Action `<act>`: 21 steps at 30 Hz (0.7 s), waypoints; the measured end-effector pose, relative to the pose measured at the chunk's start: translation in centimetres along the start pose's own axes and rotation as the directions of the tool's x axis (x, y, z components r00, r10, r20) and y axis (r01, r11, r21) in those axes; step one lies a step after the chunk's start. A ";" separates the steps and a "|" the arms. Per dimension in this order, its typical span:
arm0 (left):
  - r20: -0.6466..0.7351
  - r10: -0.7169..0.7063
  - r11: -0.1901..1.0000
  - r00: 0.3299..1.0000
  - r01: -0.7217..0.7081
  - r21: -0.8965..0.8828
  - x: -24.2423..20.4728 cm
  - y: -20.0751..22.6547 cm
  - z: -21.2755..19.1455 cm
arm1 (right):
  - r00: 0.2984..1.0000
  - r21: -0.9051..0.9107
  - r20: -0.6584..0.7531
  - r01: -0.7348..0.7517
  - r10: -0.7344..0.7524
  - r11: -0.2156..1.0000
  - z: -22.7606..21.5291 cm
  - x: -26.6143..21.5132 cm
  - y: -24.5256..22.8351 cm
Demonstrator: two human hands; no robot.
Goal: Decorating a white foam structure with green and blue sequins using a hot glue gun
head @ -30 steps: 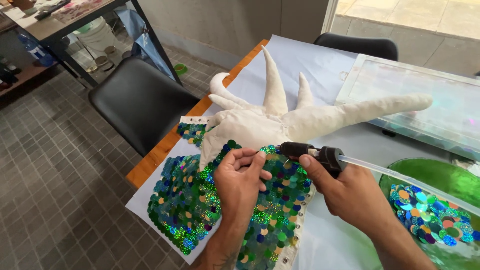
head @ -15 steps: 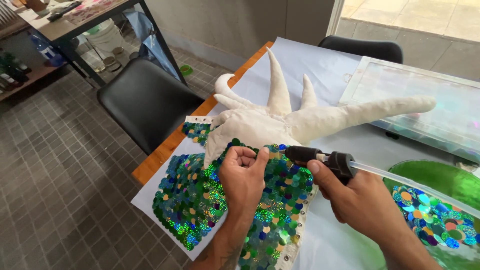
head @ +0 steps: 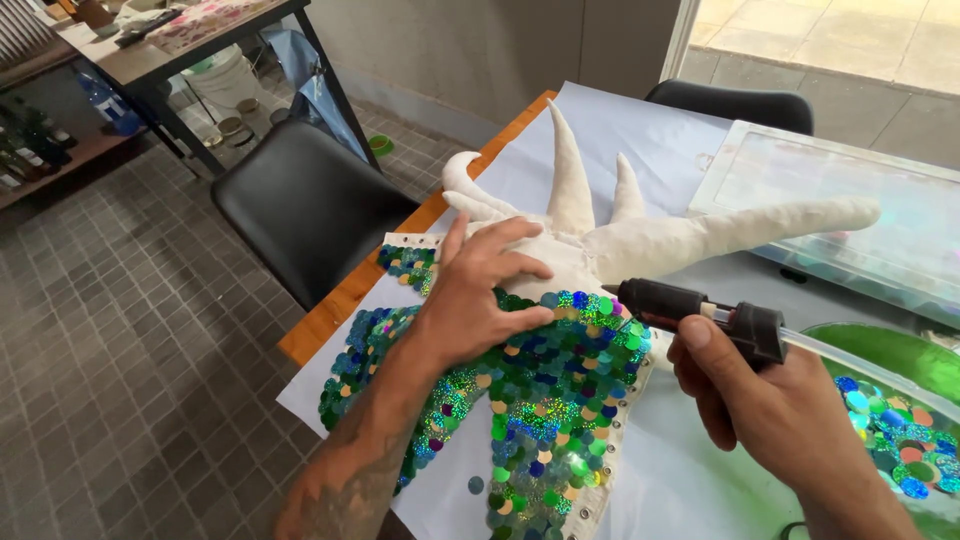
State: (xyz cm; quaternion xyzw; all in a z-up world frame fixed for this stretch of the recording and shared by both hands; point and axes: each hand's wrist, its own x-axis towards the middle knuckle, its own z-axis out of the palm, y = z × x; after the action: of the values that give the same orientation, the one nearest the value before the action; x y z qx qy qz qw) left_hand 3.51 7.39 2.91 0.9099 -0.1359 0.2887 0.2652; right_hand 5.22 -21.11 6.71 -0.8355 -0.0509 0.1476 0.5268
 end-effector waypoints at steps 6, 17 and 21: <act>0.035 0.049 0.996 0.998 -0.046 -0.076 0.3 -0.9 1.1 | 1.000 0.001 0.002 -0.005 0.005 1.000 0.0 -0.1 0.7; 0.069 -0.001 0.996 0.998 0.007 -0.085 0.7 -1.0 1.3 | 1.000 -0.045 0.006 -0.015 0.015 0.999 0.0 -0.1 0.8; 0.093 -0.043 0.996 0.995 0.050 -0.072 1.3 -0.6 0.9 | 1.000 -0.036 0.007 0.005 -0.005 0.999 0.0 0.0 1.0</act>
State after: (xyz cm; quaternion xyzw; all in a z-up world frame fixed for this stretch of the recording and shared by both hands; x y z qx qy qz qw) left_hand 5.21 7.23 2.82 0.9145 -0.1373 0.2353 0.2991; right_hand 5.19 -21.55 5.77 -0.8442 -0.0573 0.1483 0.5118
